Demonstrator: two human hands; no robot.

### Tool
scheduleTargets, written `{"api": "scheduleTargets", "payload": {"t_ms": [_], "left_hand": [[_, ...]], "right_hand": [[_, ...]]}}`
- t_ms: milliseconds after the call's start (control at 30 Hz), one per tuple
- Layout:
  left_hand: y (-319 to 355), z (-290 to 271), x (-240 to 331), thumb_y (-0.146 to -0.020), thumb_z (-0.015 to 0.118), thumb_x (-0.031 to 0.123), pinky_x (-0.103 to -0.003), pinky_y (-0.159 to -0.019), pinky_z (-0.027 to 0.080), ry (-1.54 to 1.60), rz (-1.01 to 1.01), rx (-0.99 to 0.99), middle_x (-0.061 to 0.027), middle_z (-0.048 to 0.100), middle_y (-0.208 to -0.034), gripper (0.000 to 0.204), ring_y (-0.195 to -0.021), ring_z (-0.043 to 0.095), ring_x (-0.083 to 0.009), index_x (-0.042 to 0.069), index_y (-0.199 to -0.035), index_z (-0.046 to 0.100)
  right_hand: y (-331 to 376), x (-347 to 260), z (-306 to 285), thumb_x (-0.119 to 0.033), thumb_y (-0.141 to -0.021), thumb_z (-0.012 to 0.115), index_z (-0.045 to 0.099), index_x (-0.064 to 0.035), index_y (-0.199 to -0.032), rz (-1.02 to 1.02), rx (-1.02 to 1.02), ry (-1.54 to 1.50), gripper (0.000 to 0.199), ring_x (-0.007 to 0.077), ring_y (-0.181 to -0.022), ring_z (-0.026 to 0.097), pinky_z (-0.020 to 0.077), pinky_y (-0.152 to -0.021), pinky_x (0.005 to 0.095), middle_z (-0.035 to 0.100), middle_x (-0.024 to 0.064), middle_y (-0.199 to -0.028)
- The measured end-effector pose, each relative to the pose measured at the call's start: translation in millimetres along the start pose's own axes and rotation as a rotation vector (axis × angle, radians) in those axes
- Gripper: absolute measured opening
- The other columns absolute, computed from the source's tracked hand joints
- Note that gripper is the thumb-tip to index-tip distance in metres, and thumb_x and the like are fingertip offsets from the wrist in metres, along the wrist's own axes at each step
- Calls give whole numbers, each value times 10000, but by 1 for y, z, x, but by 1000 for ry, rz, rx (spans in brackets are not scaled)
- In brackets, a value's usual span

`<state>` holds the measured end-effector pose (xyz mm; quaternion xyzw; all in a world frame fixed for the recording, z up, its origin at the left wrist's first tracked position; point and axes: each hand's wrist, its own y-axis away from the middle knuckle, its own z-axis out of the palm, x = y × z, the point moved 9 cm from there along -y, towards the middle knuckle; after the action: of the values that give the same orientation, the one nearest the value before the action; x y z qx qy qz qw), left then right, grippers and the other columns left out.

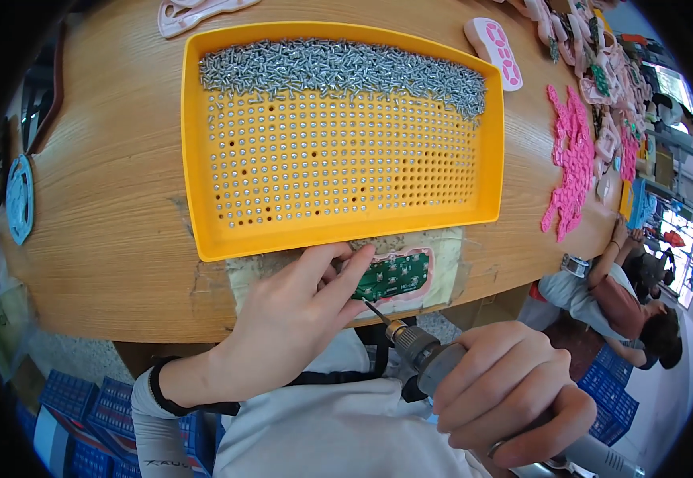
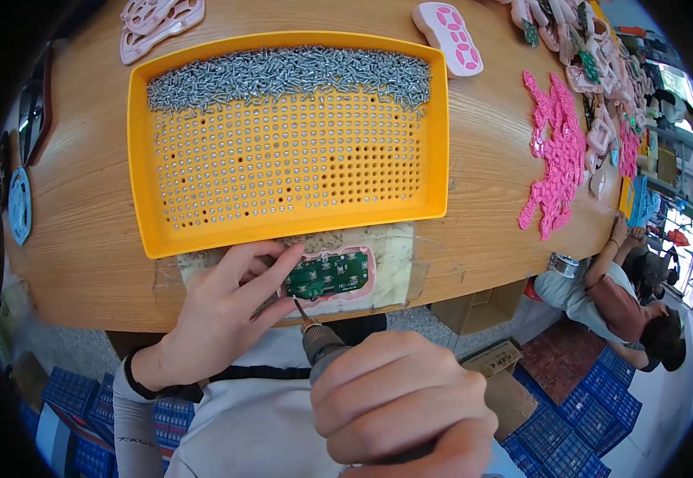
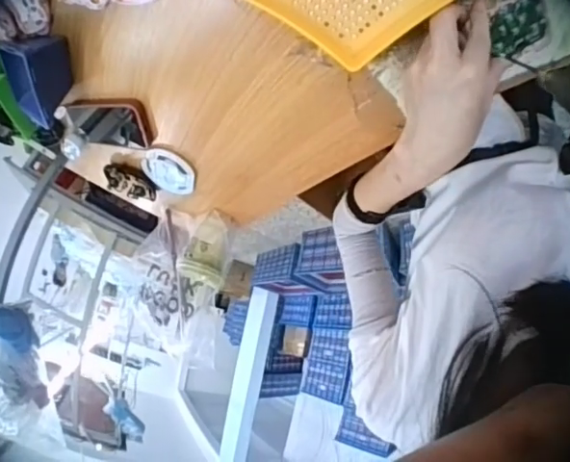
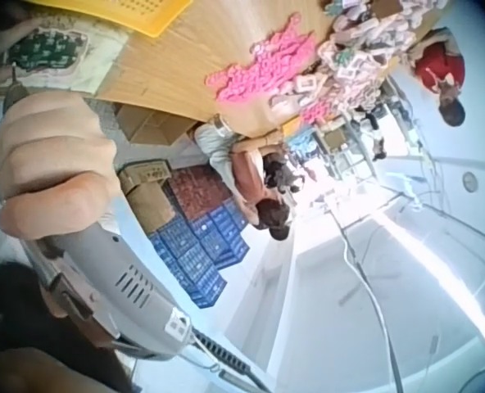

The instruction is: Assembling electronic circuit boards into pink plastic toy housings and securing them with a power screwdriver.

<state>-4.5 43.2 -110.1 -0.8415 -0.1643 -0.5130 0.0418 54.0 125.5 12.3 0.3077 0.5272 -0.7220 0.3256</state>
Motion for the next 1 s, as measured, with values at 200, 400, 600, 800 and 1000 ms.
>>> {"api": "scheduleTargets", "payload": {"t_ms": [200,400,600,800,1000], "left_hand": [[-1,2,6,-691,714,1,-298,-664,523,26,26,-21,-112,511,-995,554,-795,616,-208,-24,-1211,526],[-1,2,4,-688,714,-10,-294,-663,525,41,24,-13,-115,511,-994,551,-801,617,-206,-40,-1204,524],[-1,1,3,-676,722,-8,-293,-660,524,42,25,-4,-112,516,-996,553,-799,614,-202,-43,-1194,532],[1,6,4,-759,654,65,-332,-698,503,26,48,-58,-127,470,-1011,499,-855,577,-246,-77,-1206,485],[0,3,3,-655,736,9,-284,-622,511,24,21,40,-89,512,-963,559,-747,595,-179,-30,-1180,547]], "right_hand": [[-3,6,4,-15,-826,588,456,14,-864,81,-43,68,140,229,-444,577,501,-415,317,594,170,-588],[-1,12,4,-49,-838,621,452,4,-886,109,-53,82,183,223,-459,587,505,-428,310,601,150,-596],[-2,13,7,-70,-842,634,451,0,-888,133,-58,129,201,218,-467,591,508,-434,306,604,142,-604],[-2,17,18,-53,-840,617,447,1,-881,131,-187,115,183,220,-467,586,510,-439,310,607,145,-617],[-2,19,18,-50,-834,607,453,4,-862,128,-168,115,165,224,-466,580,507,-435,315,601,158,-622]]}}
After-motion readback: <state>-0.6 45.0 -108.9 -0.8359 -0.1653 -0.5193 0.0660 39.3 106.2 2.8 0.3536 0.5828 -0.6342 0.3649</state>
